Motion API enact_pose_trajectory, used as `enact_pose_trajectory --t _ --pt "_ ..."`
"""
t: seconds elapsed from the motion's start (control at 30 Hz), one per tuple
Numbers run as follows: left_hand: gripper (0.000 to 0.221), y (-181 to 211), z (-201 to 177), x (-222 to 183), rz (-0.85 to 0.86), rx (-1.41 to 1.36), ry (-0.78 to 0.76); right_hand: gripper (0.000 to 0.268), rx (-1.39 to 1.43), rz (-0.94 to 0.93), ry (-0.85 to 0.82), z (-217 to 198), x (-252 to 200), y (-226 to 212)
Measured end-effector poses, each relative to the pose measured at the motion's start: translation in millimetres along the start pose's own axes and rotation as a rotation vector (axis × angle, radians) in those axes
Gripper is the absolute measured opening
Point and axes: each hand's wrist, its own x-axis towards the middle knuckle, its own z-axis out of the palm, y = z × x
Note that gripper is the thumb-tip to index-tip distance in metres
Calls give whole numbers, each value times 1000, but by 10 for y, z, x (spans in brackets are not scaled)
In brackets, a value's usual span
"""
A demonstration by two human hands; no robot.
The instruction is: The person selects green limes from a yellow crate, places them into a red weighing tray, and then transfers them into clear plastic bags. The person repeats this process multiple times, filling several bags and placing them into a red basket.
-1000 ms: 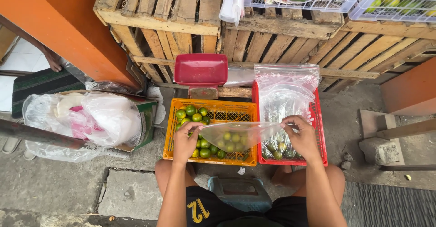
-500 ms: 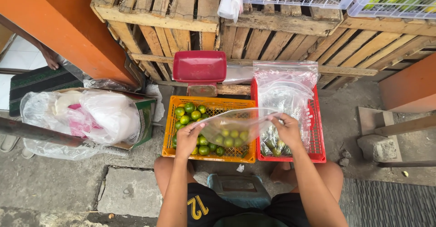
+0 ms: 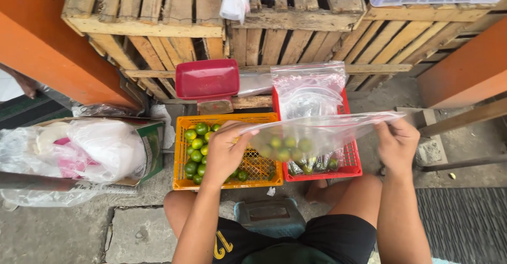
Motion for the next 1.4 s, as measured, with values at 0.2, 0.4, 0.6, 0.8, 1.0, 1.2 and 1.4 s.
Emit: enact_pose_trajectory --t 0.2,0.4,0.6,0.8,1.0,1.2,1.4 --pt "23 -196 755 114 -177 -25 -151 9 -77 176 100 -455 -79 289" --pt "39 -178 1121 152 -414 -7 -284 10 -77 266 110 -677 -186 532" --pt "21 -395 1311 -29 -387 -42 -262 5 -25 308 170 -453 -247 690" --pt "26 -1078 1679 -306 -514 -137 -220 11 27 385 53 -392 -469 996" --pt "64 -1102 1736 -637 -716 -94 -311 24 -8 466 -246 -337 -704 1136" --pt "16 -1423 1926 -533 -633 -137 -232 16 -193 276 -251 -482 -566 2110" --pt "24 -1773 2089 410 -666 22 -219 14 -304 259 -331 -73 495 1551"
